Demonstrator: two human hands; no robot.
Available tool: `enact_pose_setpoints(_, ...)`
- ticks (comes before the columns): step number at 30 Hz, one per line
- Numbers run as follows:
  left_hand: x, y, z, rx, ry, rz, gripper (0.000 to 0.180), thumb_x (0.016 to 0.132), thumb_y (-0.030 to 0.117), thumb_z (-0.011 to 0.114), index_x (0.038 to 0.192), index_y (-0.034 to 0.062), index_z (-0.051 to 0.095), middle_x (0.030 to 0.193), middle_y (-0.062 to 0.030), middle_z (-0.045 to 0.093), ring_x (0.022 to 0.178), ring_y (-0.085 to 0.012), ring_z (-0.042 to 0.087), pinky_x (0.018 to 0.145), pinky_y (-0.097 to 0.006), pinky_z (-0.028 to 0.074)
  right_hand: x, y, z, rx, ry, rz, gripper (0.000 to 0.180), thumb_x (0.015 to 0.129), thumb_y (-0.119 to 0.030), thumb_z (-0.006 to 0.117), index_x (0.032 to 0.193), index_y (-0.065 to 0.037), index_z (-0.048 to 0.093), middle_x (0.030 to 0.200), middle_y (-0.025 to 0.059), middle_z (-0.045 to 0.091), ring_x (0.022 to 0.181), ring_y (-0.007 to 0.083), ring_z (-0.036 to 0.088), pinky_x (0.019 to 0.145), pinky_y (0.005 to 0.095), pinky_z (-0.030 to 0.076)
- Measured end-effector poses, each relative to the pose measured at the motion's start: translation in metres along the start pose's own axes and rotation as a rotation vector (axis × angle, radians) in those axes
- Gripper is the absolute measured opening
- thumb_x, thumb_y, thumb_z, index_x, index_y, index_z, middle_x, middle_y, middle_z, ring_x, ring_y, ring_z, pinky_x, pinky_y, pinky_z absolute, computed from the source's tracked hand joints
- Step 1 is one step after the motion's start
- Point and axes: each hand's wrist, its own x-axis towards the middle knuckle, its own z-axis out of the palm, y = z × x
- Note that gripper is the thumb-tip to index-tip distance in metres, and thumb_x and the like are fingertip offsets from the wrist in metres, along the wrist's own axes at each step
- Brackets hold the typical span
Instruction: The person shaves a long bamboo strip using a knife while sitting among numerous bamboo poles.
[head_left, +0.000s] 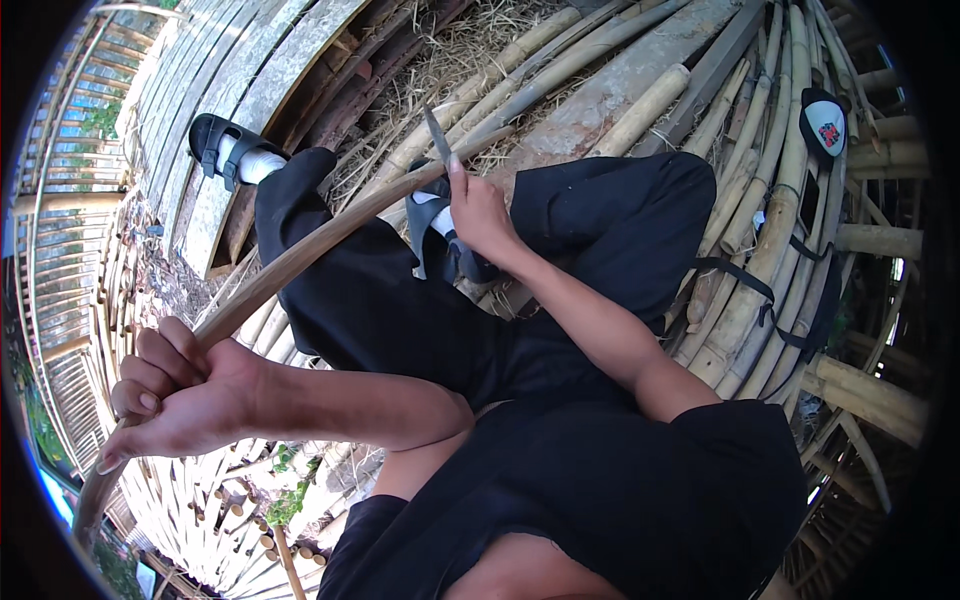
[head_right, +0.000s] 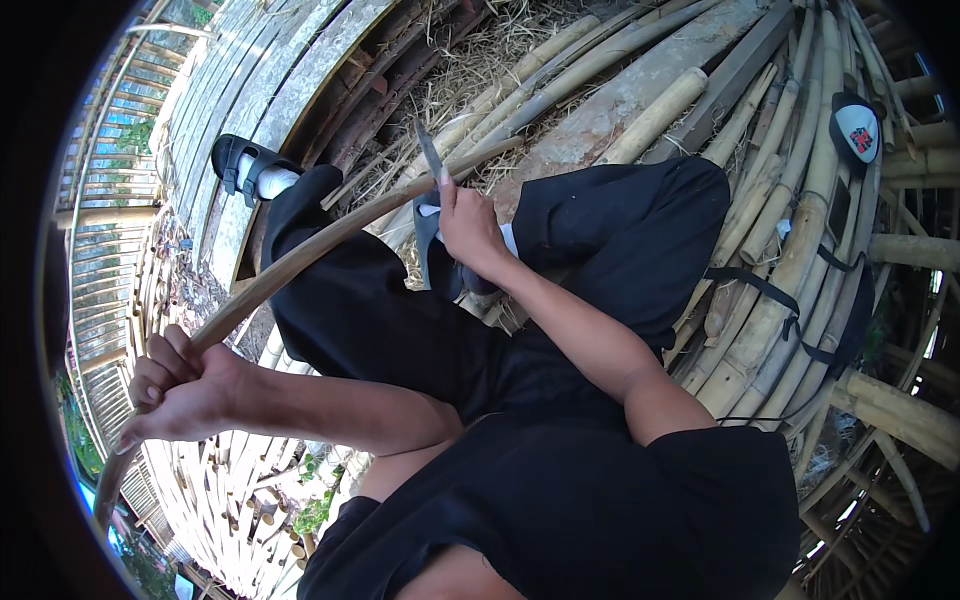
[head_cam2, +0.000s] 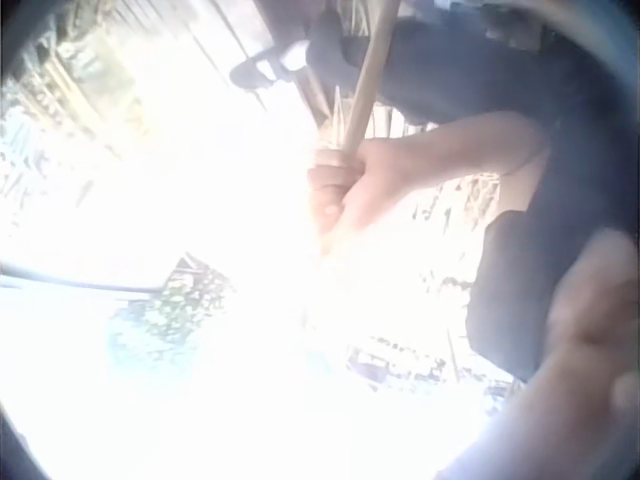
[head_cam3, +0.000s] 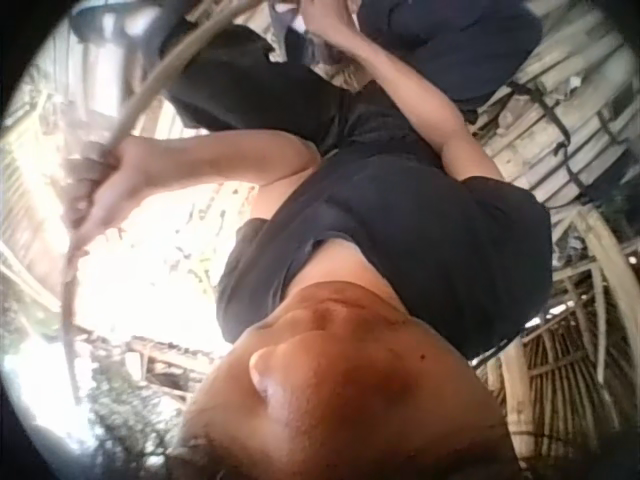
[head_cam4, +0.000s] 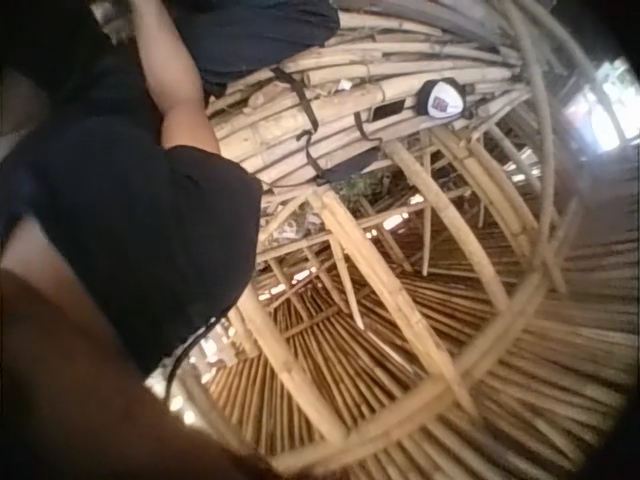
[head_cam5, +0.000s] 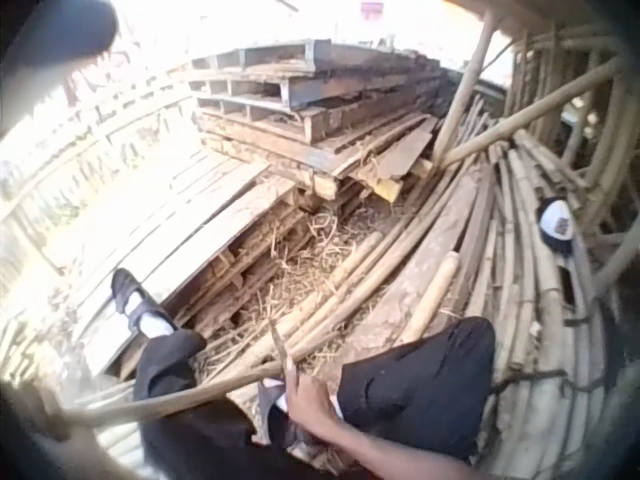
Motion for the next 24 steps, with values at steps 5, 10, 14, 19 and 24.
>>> enact_pose_setpoints(5, -0.002, 0.001, 0.001, -0.027, -0.032, -0.01, 0.058, 0.091, 0.063, 0.023, 0.058, 0.0154, 0.025, 0.048, 0.0043, 0.014, 0.041, -0.007, 0.009, 0.039, -0.021, 0.009, 0.014, 0.041, -0.001, -0.114, 0.11, 0.133, 0.061, 0.096, -0.036, 0.03, 0.071, 0.01, 0.06, 0.075, 0.0332, 0.058, 0.08, 0.0489, 0.057, 0.075, 0.0543, 0.044)
enact_pose_setpoints(10, -0.004, 0.003, 0.001, 0.008, 0.008, -0.001, 0.058, 0.091, 0.063, 0.024, 0.057, 0.0154, 0.025, 0.048, 0.0045, 0.014, 0.042, -0.0068, 0.008, 0.038, -0.021, 0.009, -0.02, -0.007, 0.0, 0.019, -0.002, 0.004, 0.059, 0.096, -0.037, 0.032, 0.067, 0.009, 0.054, 0.067, 0.0313, 0.055, 0.073, 0.0482, 0.056, 0.066, 0.0528, 0.041)
enact_pose_setpoints(14, -0.006, 0.003, 0.005, -0.001, 0.005, 0.006, 0.058, 0.092, 0.062, 0.025, 0.058, 0.0152, 0.026, 0.048, 0.0044, 0.015, 0.042, -0.0067, 0.009, 0.038, -0.021, 0.009, 0.005, 0.033, -0.013, -0.103, 0.005, 0.069, 0.06, 0.097, -0.035, 0.029, 0.069, 0.008, 0.06, 0.071, 0.03, 0.058, 0.076, 0.0477, 0.057, 0.072, 0.0542, 0.042)
enact_pose_setpoints(19, -0.007, 0.002, 0.003, 0.014, -0.019, 0.033, 0.057, 0.092, 0.062, 0.024, 0.058, 0.0151, 0.026, 0.049, 0.0042, 0.014, 0.042, -0.007, 0.009, 0.038, -0.021, 0.009, -0.02, -0.007, -0.01, -0.061, -0.025, 0.003, 0.056, 0.097, -0.037, 0.032, 0.076, 0.008, 0.058, 0.072, 0.0325, 0.056, 0.08, 0.0494, 0.055, 0.071, 0.0538, 0.042)
enact_pose_setpoints(24, -0.003, 0.004, -0.001, 0.047, 0.012, 0.018, 0.058, 0.092, 0.061, 0.023, 0.058, 0.0148, 0.026, 0.049, 0.0041, 0.014, 0.042, -0.0072, 0.009, 0.038, -0.02, 0.01, -0.014, 0.023, -0.01, -0.087, -0.025, -0.062, 0.054, 0.096, -0.035, 0.033, 0.072, 0.007, 0.057, 0.07, 0.03, 0.056, 0.077, 0.0479, 0.056, 0.069, 0.0532, 0.042)
